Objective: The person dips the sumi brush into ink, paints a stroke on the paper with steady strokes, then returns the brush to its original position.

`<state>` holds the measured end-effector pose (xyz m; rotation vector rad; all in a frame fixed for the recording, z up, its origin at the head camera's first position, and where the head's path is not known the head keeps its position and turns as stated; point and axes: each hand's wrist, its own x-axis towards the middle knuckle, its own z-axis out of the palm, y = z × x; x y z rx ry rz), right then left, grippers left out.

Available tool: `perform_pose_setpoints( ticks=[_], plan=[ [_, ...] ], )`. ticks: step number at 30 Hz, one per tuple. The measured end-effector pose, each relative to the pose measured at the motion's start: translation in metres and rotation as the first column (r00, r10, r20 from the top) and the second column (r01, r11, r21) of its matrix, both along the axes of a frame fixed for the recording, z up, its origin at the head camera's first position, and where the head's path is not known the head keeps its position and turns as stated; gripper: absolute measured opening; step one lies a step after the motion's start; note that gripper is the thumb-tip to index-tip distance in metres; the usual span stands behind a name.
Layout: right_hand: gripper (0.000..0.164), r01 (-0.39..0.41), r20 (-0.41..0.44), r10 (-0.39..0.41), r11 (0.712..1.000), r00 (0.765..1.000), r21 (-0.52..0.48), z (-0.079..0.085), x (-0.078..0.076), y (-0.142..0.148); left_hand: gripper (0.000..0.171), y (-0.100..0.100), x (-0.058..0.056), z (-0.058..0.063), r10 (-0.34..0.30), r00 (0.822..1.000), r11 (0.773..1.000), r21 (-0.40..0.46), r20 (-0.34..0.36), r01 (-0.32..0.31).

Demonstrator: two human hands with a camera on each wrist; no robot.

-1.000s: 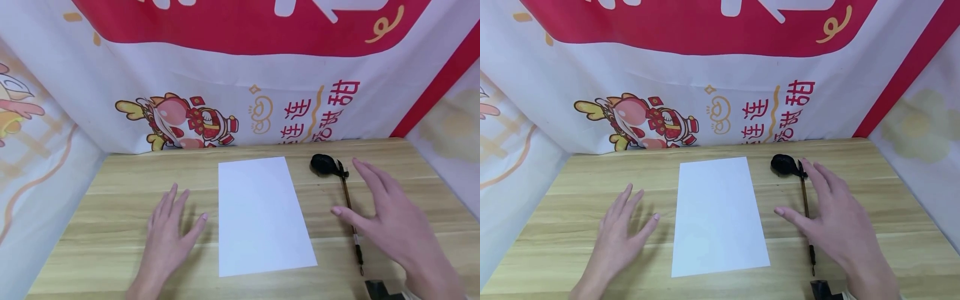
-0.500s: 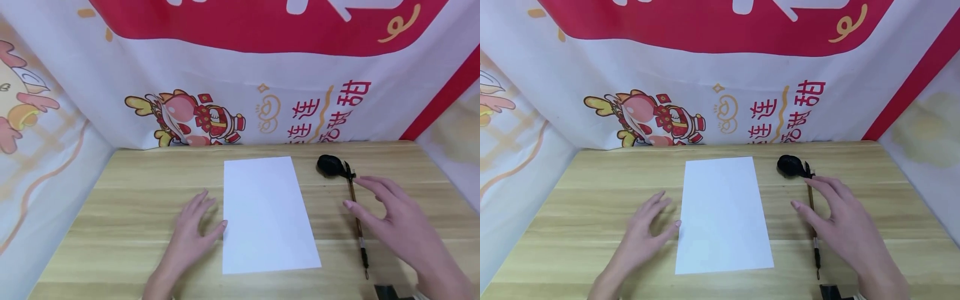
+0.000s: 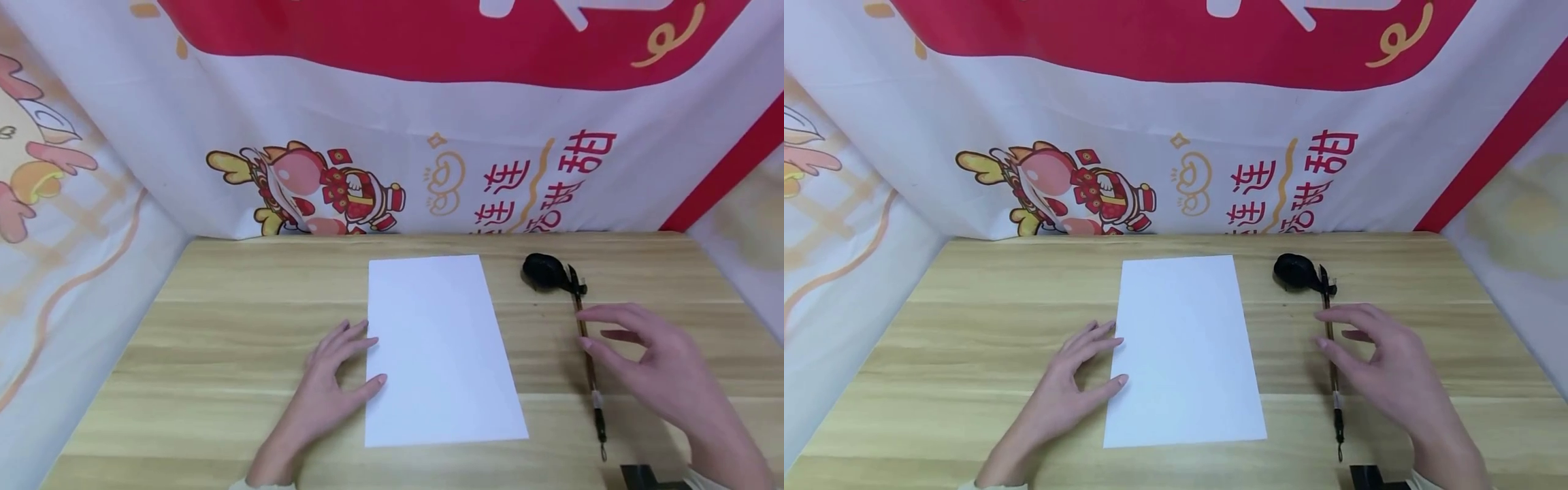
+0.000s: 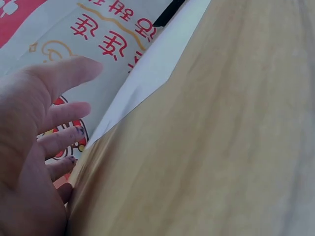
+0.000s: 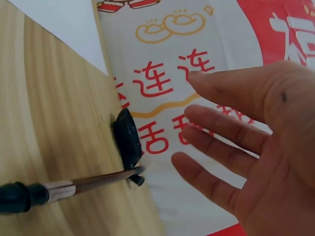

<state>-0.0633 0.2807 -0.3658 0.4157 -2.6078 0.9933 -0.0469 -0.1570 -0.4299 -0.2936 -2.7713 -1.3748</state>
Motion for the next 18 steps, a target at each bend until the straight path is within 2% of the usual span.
perform_pose_setpoints(
  ticks=[4, 9, 14, 18],
  plan=[
    [0.049, -0.019, 0.021, 0.02, 0.996, 1.0, -0.089, -0.007, -0.001, 0.005, 0.059, 0.001, 0.0, -0.005, -0.031, 0.999, 0.999, -0.032, -0.012, 0.031],
    [0.047, -0.062, 0.103, 0.078, 0.986, 0.992, -0.152, -0.018, 0.0, 0.016, 0.057, 0.005, 0.001, -0.007, -0.065, 0.997, 0.988, -0.141, -0.044, 0.059],
    [0.045, -0.112, 0.195, 0.139, 0.984, 0.971, -0.141, -0.023, -0.002, 0.025, 0.058, 0.008, 0.002, -0.007, -0.058, 0.996, 0.979, -0.2, -0.061, 0.045],
    [0.042, -0.112, 0.24, 0.132, 0.989, 0.962, -0.092, -0.027, -0.004, 0.03, 0.059, 0.008, 0.001, -0.007, -0.056, 0.997, 0.977, -0.209, -0.049, 0.045]
  ],
)
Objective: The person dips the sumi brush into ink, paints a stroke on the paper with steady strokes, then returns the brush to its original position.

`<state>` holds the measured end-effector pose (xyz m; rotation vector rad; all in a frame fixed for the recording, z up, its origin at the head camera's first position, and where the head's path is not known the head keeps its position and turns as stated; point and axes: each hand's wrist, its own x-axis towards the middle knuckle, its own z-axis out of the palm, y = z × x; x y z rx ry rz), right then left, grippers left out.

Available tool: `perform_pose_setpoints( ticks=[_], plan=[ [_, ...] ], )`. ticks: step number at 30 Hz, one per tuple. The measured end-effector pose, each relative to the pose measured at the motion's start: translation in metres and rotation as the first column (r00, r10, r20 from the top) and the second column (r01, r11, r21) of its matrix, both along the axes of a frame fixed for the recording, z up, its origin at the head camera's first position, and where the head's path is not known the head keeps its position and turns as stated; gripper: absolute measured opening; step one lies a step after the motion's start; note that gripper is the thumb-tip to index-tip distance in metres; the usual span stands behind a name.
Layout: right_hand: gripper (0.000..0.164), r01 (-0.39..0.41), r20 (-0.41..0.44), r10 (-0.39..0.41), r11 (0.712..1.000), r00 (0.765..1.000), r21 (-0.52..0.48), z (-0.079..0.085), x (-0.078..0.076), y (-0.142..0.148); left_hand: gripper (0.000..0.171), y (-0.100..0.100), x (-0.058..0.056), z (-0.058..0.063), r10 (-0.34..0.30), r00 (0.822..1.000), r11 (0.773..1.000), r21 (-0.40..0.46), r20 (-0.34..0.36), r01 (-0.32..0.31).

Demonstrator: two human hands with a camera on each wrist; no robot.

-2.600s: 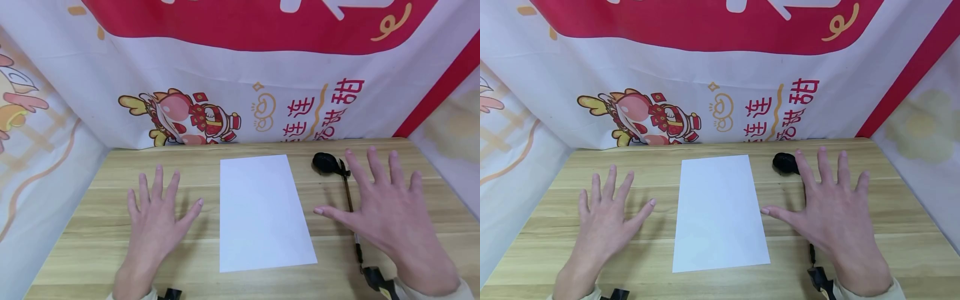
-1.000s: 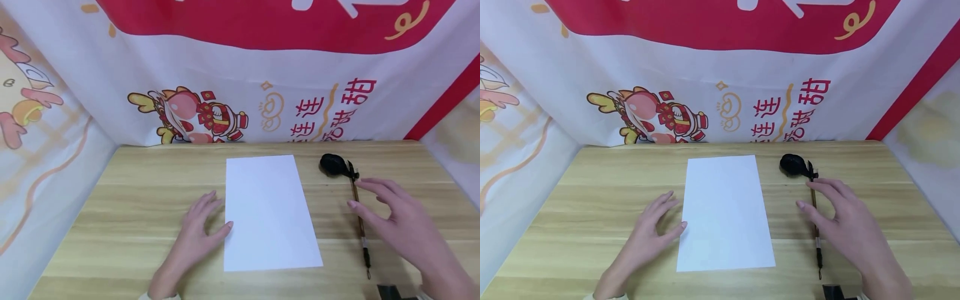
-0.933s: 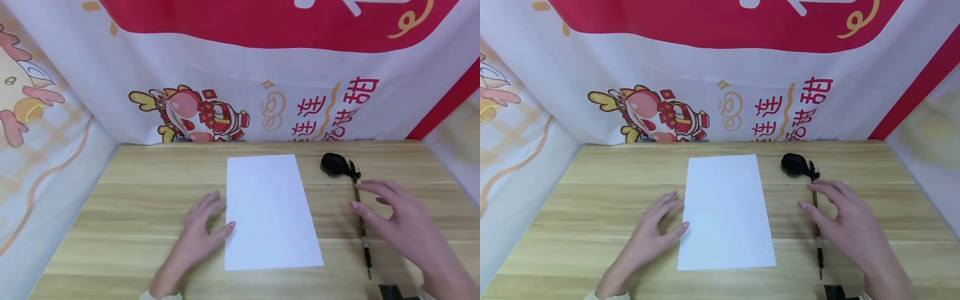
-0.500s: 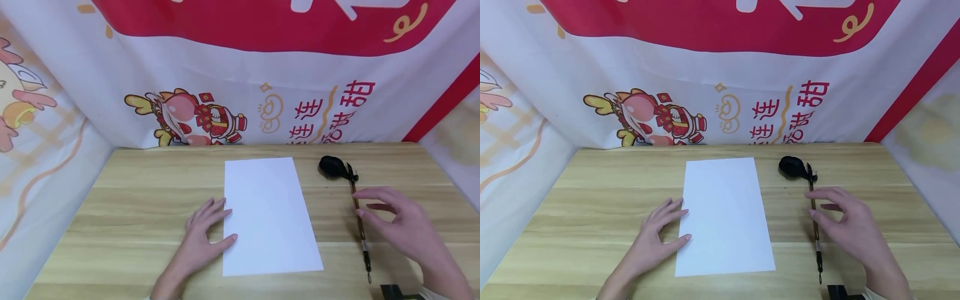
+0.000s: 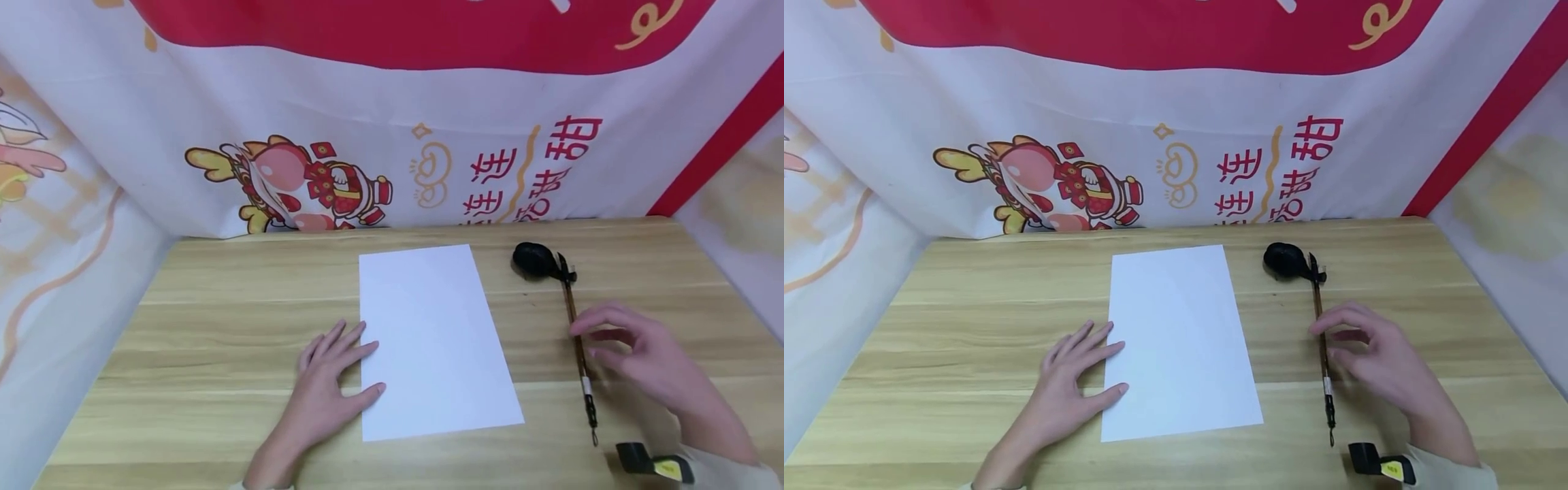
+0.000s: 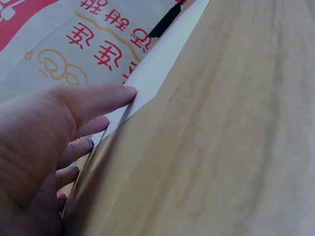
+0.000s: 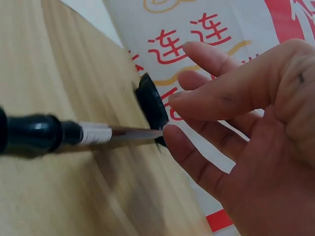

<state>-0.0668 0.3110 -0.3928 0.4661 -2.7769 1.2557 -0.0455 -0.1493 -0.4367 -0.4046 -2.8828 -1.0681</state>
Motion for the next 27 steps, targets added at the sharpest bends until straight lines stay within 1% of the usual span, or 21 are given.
perform_pose_setpoints(
  ticks=[5, 7, 14, 21, 27],
  plan=[
    [0.043, 0.007, 0.031, -0.009, 0.998, 0.999, 0.061, -0.005, -0.005, 0.003, 0.059, 0.0, -0.001, 0.001, 0.006, 1.0, 1.0, -0.011, -0.001, -0.006],
    [0.045, -0.001, 0.037, -0.001, 0.998, 0.999, 0.067, -0.008, -0.006, 0.003, 0.059, 0.0, -0.001, 0.001, 0.007, 1.0, 1.0, -0.014, -0.001, -0.007],
    [0.047, -0.029, 0.049, 0.026, 0.998, 0.998, 0.061, -0.011, -0.004, 0.003, 0.058, 0.001, 0.0, 0.0, 0.004, 1.0, 1.0, -0.009, 0.002, -0.004],
    [0.05, -0.035, 0.041, 0.033, 0.998, 0.999, 0.059, -0.015, -0.004, 0.001, 0.058, 0.001, 0.0, 0.0, 0.005, 1.0, 1.0, -0.007, -0.002, -0.005],
    [0.047, -0.031, 0.057, 0.028, 0.998, 0.998, 0.058, -0.015, -0.004, -0.001, 0.058, 0.001, 0.002, 0.0, 0.007, 1.0, 1.0, -0.007, -0.013, -0.007]
  ],
)
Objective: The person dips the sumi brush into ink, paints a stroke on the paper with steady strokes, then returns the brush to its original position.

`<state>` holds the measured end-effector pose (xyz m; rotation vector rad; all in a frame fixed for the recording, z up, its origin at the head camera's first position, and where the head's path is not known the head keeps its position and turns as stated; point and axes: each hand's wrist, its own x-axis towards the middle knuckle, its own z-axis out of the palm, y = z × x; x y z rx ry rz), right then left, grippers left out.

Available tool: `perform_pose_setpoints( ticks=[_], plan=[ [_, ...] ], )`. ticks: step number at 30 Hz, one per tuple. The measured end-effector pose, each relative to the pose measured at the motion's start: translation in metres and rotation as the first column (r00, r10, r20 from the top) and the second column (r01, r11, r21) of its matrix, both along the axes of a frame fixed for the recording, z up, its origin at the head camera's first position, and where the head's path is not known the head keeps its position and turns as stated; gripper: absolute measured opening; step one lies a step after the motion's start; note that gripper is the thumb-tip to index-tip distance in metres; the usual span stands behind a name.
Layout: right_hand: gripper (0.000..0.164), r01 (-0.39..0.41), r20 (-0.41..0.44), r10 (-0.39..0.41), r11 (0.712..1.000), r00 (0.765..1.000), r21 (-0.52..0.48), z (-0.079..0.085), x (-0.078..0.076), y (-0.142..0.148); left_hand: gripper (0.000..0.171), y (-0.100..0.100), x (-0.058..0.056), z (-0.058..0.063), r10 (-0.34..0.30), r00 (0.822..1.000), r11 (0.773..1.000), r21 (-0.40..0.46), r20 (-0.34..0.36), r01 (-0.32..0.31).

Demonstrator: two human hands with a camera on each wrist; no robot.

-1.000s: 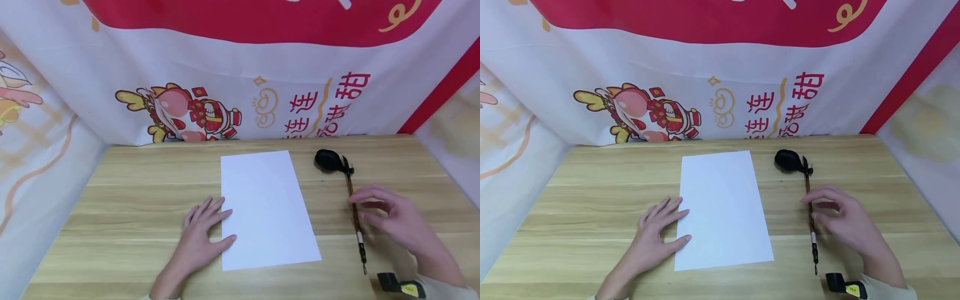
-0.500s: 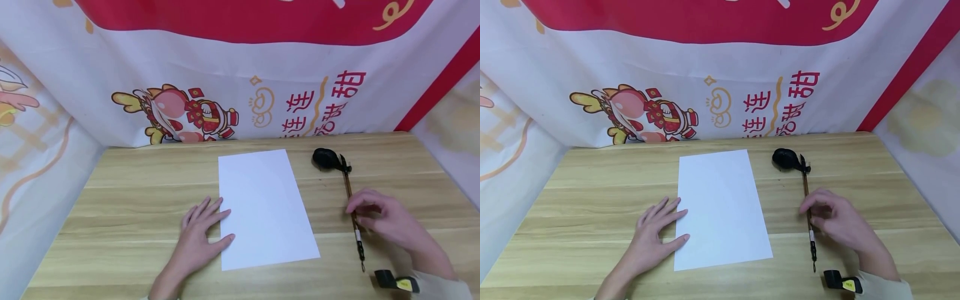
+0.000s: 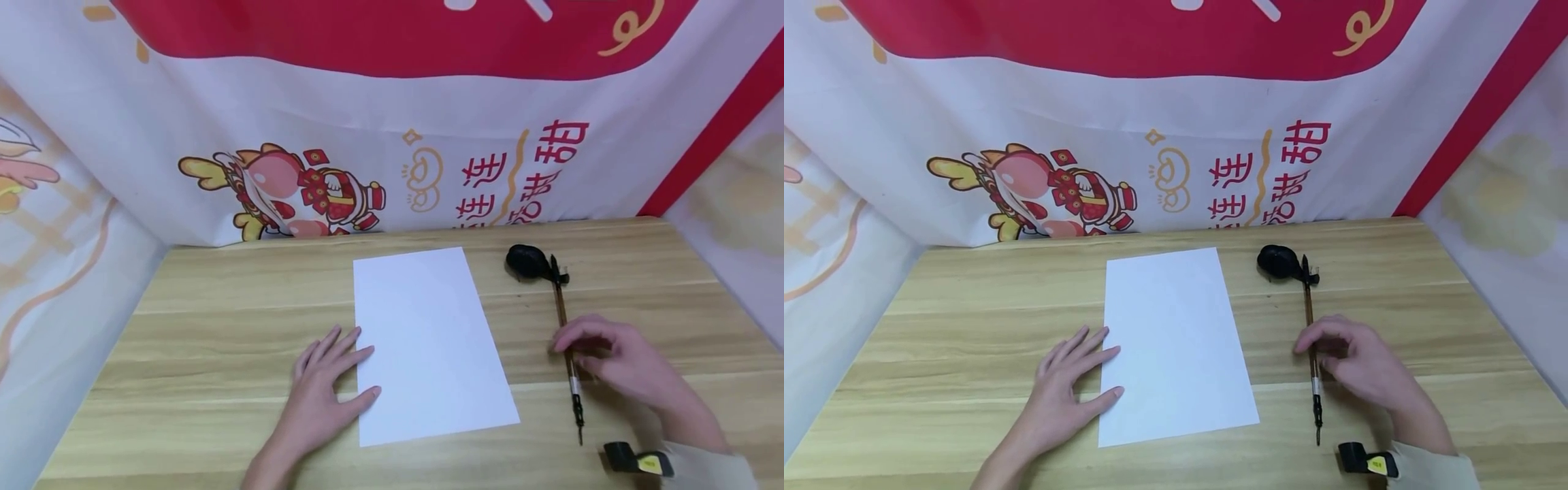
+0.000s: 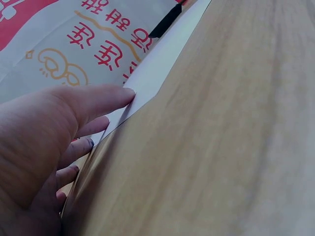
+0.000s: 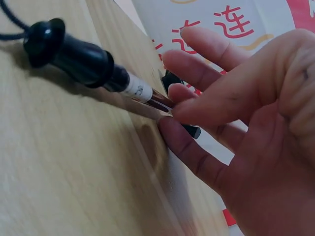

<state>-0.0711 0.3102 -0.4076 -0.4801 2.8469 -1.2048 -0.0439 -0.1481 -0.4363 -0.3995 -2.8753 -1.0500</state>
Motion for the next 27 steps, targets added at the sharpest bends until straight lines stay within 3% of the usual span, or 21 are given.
perform_pose_setpoints(
  ticks=[7, 19, 27],
  plan=[
    [0.053, 0.044, -0.025, -0.043, 0.998, 0.999, 0.047, -0.001, 0.0, -0.006, 0.058, 0.0, 0.001, -0.002, 0.001, 1.0, 1.0, -0.004, -0.009, -0.001],
    [0.05, 0.1, 0.025, -0.103, 0.99, 0.994, 0.095, 0.003, -0.001, -0.011, 0.058, 0.0, 0.001, -0.002, 0.0, 1.0, 1.0, -0.002, -0.025, 0.0],
    [0.051, 0.092, -0.065, -0.089, 0.994, 0.994, 0.052, 0.003, 0.001, -0.01, 0.057, 0.0, 0.002, -0.003, 0.0, 1.0, 1.0, 0.003, -0.025, 0.0]
  ],
)
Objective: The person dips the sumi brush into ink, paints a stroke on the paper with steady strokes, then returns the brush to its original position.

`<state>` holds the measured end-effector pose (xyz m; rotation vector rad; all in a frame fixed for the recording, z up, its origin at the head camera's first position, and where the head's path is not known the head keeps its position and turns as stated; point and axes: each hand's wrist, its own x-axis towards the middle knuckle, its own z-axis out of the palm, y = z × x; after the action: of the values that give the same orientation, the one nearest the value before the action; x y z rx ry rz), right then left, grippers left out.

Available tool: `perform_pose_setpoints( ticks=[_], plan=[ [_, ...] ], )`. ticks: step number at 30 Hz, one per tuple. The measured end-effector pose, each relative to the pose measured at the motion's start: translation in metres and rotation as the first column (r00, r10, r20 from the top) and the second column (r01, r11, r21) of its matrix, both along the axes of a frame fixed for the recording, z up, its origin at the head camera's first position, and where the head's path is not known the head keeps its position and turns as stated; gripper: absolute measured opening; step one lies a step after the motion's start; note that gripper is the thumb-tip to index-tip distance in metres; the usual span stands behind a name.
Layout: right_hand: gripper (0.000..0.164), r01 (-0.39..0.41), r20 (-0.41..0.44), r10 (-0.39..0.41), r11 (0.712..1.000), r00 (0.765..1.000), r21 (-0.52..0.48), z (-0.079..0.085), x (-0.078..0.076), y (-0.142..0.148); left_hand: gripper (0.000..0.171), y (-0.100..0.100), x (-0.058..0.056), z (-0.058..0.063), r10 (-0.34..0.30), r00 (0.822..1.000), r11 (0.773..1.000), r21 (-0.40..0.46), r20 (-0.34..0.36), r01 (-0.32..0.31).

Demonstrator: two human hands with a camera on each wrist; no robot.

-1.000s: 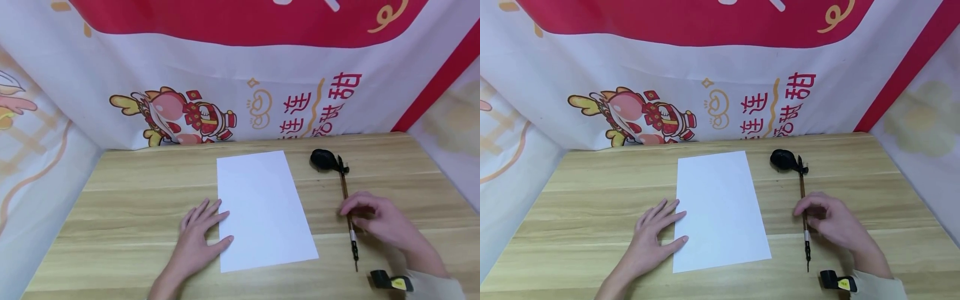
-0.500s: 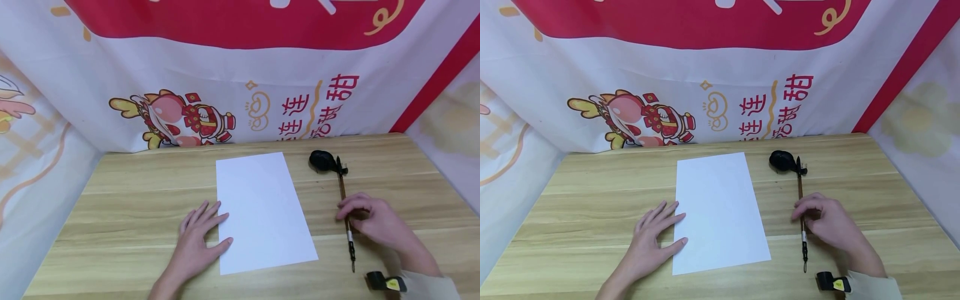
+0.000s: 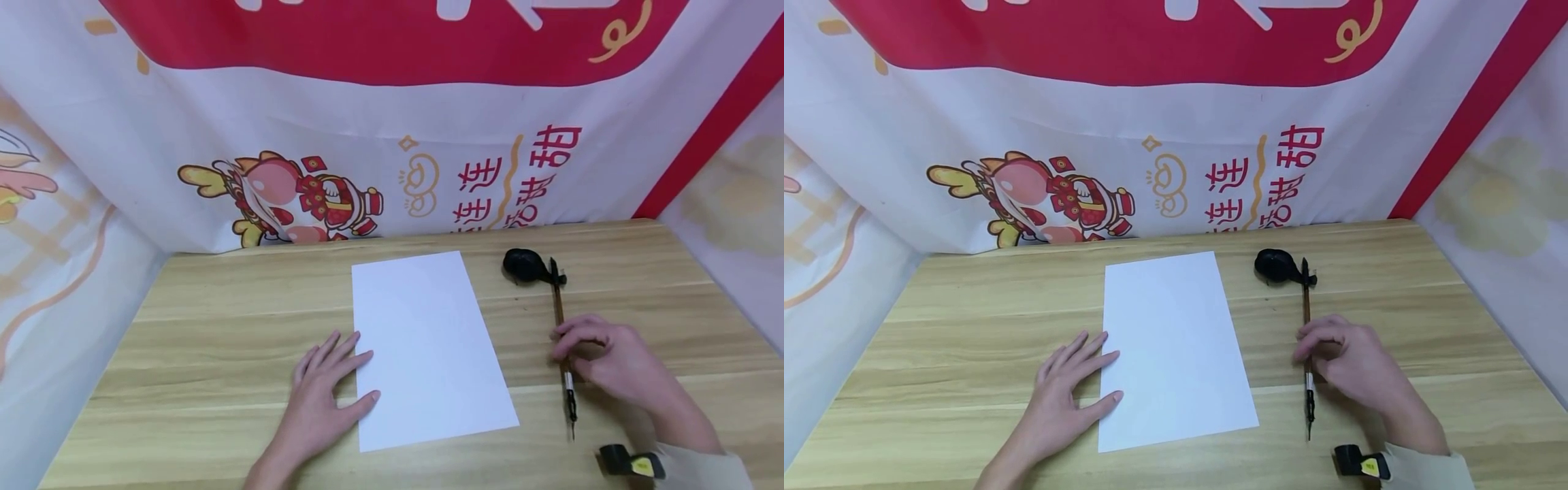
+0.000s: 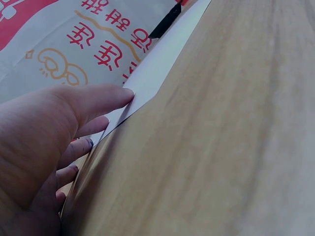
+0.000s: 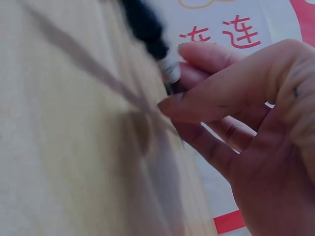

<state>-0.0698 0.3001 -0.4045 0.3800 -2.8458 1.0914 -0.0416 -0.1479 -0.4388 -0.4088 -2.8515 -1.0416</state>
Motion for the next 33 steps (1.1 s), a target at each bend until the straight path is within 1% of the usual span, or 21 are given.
perform_pose_setpoints(
  ticks=[2, 6, 9, 11, 13, 16, 18, 22, 25, 27, 28, 29, 32, 33],
  plan=[
    [0.05, 0.006, -0.002, -0.006, 1.0, 1.0, -0.027, 0.002, 0.0, 0.001, 0.057, 0.0, 0.0, 0.0, 0.001, 1.0, 1.0, 0.003, -0.005, -0.001],
    [0.044, -0.003, -0.022, -0.001, 0.988, 1.0, -0.151, 0.008, 0.001, 0.0, 0.056, -0.001, 0.001, 0.0, 0.004, 1.0, 1.0, 0.003, -0.013, -0.004],
    [0.041, -0.036, -0.071, 0.018, 0.964, 0.997, -0.265, 0.014, 0.002, -0.001, 0.056, -0.001, 0.001, 0.0, 0.005, 1.0, 1.0, 0.003, -0.016, -0.005],
    [0.038, -0.067, -0.093, 0.037, 0.937, 0.995, -0.344, 0.018, 0.003, -0.001, 0.056, -0.001, 0.002, -0.001, 0.005, 1.0, 1.0, 0.004, -0.017, -0.005],
    [0.036, -0.108, -0.111, 0.065, 0.894, 0.992, -0.435, 0.022, 0.003, 0.0, 0.056, -0.001, 0.001, -0.001, 0.006, 1.0, 1.0, 0.007, -0.018, -0.006],
    [0.034, -0.163, -0.119, 0.116, 0.811, 0.986, -0.562, 0.025, 0.004, 0.001, 0.056, -0.001, 0.001, -0.001, 0.005, 1.0, 1.0, 0.01, -0.017, -0.005],
    [0.033, -0.177, -0.116, 0.134, 0.763, 0.984, -0.622, 0.027, 0.004, 0.002, 0.056, -0.001, 0.001, -0.001, 0.005, 1.0, 1.0, 0.01, -0.017, -0.004],
    [0.031, -0.197, -0.125, 0.154, 0.693, 0.98, -0.694, 0.027, 0.004, 0.001, 0.056, -0.001, 0.002, -0.001, 0.004, 1.0, 1.0, 0.003, -0.019, -0.004],
    [0.031, -0.248, -0.171, 0.182, 0.634, 0.968, -0.733, 0.025, 0.003, 0.0, 0.057, -0.001, 0.002, -0.002, 0.003, 1.0, 1.0, 0.001, -0.02, -0.003],
    [0.03, -0.257, -0.182, 0.182, 0.621, 0.966, -0.74, 0.024, 0.003, -0.002, 0.057, -0.001, 0.002, -0.002, 0.002, 1.0, 1.0, 0.001, -0.02, -0.002],
    [0.029, -0.253, -0.181, 0.177, 0.621, 0.967, -0.742, 0.024, 0.003, -0.002, 0.057, -0.001, 0.002, -0.002, 0.002, 1.0, 1.0, 0.002, -0.02, -0.001],
    [0.027, -0.236, -0.17, 0.165, 0.631, 0.972, -0.739, 0.024, 0.003, -0.003, 0.057, -0.001, 0.002, -0.002, 0.001, 1.0, 1.0, 0.003, -0.019, -0.001],
    [0.021, -0.162, -0.114, 0.115, 0.671, 0.987, -0.723, 0.026, 0.005, -0.006, 0.057, 0.0, 0.002, -0.002, -0.001, 1.0, 1.0, 0.001, -0.018, 0.001],
    [0.019, -0.145, -0.102, 0.103, 0.677, 0.989, -0.722, 0.027, 0.005, -0.007, 0.057, 0.0, 0.001, -0.001, -0.001, 1.0, 1.0, 0.0, -0.02, 0.001]
  ],
)
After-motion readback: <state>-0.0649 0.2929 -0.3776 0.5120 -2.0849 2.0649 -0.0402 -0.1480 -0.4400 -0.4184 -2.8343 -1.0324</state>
